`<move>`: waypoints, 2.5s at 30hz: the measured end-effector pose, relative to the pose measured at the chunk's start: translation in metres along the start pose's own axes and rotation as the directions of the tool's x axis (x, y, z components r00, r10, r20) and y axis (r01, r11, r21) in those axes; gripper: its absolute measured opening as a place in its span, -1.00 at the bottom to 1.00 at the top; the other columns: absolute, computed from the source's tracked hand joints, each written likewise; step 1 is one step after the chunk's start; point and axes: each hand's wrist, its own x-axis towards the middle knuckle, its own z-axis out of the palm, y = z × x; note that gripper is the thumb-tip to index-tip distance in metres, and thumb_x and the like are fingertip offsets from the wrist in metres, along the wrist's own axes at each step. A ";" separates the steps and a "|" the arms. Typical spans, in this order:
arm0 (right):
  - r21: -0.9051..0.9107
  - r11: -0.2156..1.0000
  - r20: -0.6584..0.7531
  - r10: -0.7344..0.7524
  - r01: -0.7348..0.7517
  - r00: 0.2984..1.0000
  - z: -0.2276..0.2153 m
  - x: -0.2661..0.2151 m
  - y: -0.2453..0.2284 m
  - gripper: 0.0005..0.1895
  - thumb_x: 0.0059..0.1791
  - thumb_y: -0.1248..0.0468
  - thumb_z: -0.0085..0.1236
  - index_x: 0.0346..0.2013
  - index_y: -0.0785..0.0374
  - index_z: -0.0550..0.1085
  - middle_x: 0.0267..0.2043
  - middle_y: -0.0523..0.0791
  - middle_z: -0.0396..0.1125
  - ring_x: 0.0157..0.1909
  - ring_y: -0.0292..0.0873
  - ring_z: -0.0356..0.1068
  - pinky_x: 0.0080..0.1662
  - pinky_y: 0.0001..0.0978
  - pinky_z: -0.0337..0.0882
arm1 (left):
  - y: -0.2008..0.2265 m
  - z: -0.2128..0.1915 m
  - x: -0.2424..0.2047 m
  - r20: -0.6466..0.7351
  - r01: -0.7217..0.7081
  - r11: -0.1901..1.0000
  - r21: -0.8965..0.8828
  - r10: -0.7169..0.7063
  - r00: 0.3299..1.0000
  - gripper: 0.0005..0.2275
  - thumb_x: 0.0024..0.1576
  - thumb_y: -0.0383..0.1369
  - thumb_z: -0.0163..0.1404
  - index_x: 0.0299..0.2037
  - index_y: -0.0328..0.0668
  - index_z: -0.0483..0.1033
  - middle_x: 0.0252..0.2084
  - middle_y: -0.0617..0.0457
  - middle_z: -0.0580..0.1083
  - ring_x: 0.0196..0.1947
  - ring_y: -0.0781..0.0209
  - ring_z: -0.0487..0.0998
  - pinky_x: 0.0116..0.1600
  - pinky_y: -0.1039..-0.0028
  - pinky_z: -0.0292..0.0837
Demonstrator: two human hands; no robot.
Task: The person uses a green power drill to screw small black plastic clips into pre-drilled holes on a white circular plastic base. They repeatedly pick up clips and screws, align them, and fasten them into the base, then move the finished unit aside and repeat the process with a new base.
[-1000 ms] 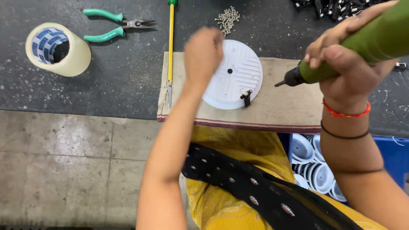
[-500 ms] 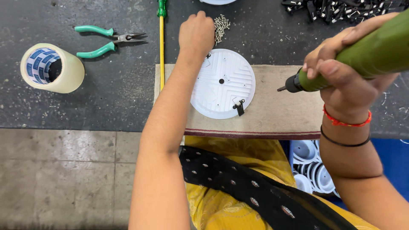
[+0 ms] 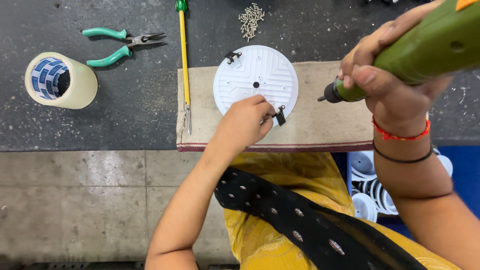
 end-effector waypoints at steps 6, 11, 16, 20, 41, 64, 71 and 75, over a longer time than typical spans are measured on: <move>0.003 0.999 0.047 -0.041 0.041 0.998 0.005 -0.005 0.000 -0.59 0.06 0.56 0.29 0.02 0.31 0.23 -0.33 0.00 0.30 -0.46 -0.07 0.43 -0.26 -0.22 0.50 | 0.012 0.007 -0.002 0.051 -0.008 0.975 0.221 -0.003 0.999 -0.91 0.01 -0.47 0.09 -0.31 -0.27 0.57 -0.29 -0.09 0.51 -0.21 -0.13 0.55 -0.11 0.13 0.47; 0.003 0.998 0.085 -0.066 0.065 0.994 0.012 -0.009 0.001 -0.59 0.05 0.52 0.29 0.02 0.29 0.23 -0.36 0.00 0.33 -0.44 -0.11 0.44 -0.28 -0.31 0.54 | 0.024 0.017 0.000 0.018 0.032 0.940 0.339 -0.040 0.999 -0.87 0.02 -0.53 0.05 -0.24 -0.27 0.45 -0.34 -0.08 0.51 -0.29 -0.11 0.56 -0.24 0.13 0.49; 0.031 0.998 0.068 -0.048 0.046 0.997 0.016 -0.008 0.003 -0.57 0.01 0.52 0.29 0.03 0.29 0.25 -0.40 -0.02 0.31 -0.46 -0.13 0.43 -0.31 -0.31 0.55 | 0.027 0.019 0.007 0.045 0.011 0.901 0.433 -0.033 0.998 -0.88 0.02 -0.54 0.02 -0.27 -0.27 0.39 -0.41 -0.07 0.52 -0.35 -0.08 0.59 -0.34 0.17 0.52; 0.049 0.997 0.070 -0.058 0.055 0.996 0.020 -0.010 0.004 -0.57 0.03 0.53 0.32 0.02 0.31 0.25 -0.37 -0.02 0.30 -0.45 -0.12 0.43 -0.28 -0.29 0.56 | 0.031 0.019 0.015 0.080 -0.030 0.872 0.488 -0.010 0.997 -0.86 -0.01 -0.55 0.02 -0.25 -0.27 0.39 -0.47 -0.08 0.53 -0.40 -0.07 0.62 -0.40 0.21 0.54; 0.085 0.996 0.065 -0.001 -0.005 0.998 0.025 -0.015 0.003 -0.54 0.01 0.53 0.33 0.04 0.25 0.25 -0.43 -0.02 0.32 -0.45 -0.15 0.42 -0.28 -0.34 0.51 | 0.031 0.037 -0.005 0.018 0.056 0.928 0.368 -0.067 0.998 -0.92 0.05 -0.51 0.00 -0.29 -0.32 0.51 -0.23 -0.10 0.51 -0.15 -0.08 0.56 -0.17 0.17 0.51; 0.049 0.997 0.015 -0.053 0.052 0.998 0.067 -0.026 0.047 -0.63 0.08 0.63 0.05 0.07 0.27 0.21 -0.33 0.02 0.33 -0.39 -0.11 0.41 -0.22 -0.27 0.50 | -0.004 0.050 -0.028 -0.395 0.176 0.927 0.331 -0.033 0.918 -0.26 0.01 0.10 0.22 0.28 -0.31 0.40 0.43 -0.13 0.28 0.45 -0.11 0.23 0.49 0.04 0.07; 0.071 0.997 -0.028 -0.023 0.025 0.999 0.065 -0.028 0.043 -0.65 0.07 0.63 0.06 0.03 0.29 0.22 -0.24 -0.01 0.28 -0.40 -0.11 0.36 -0.23 -0.26 0.48 | -0.004 0.049 -0.029 -0.400 0.174 0.929 0.326 -0.031 0.916 -0.26 0.01 0.10 0.22 0.27 -0.31 0.41 0.44 -0.12 0.27 0.46 -0.09 0.22 0.50 0.06 0.07; 0.082 0.997 -0.043 -0.008 0.011 0.999 0.063 -0.028 0.043 -0.65 0.07 0.62 0.06 0.03 0.29 0.21 -0.22 -0.02 0.27 -0.40 -0.13 0.34 -0.27 -0.28 0.42 | -0.005 0.050 -0.028 -0.401 0.178 0.932 0.316 -0.038 0.915 -0.25 0.00 0.10 0.22 0.27 -0.31 0.41 0.44 -0.13 0.27 0.46 -0.08 0.22 0.50 0.07 0.06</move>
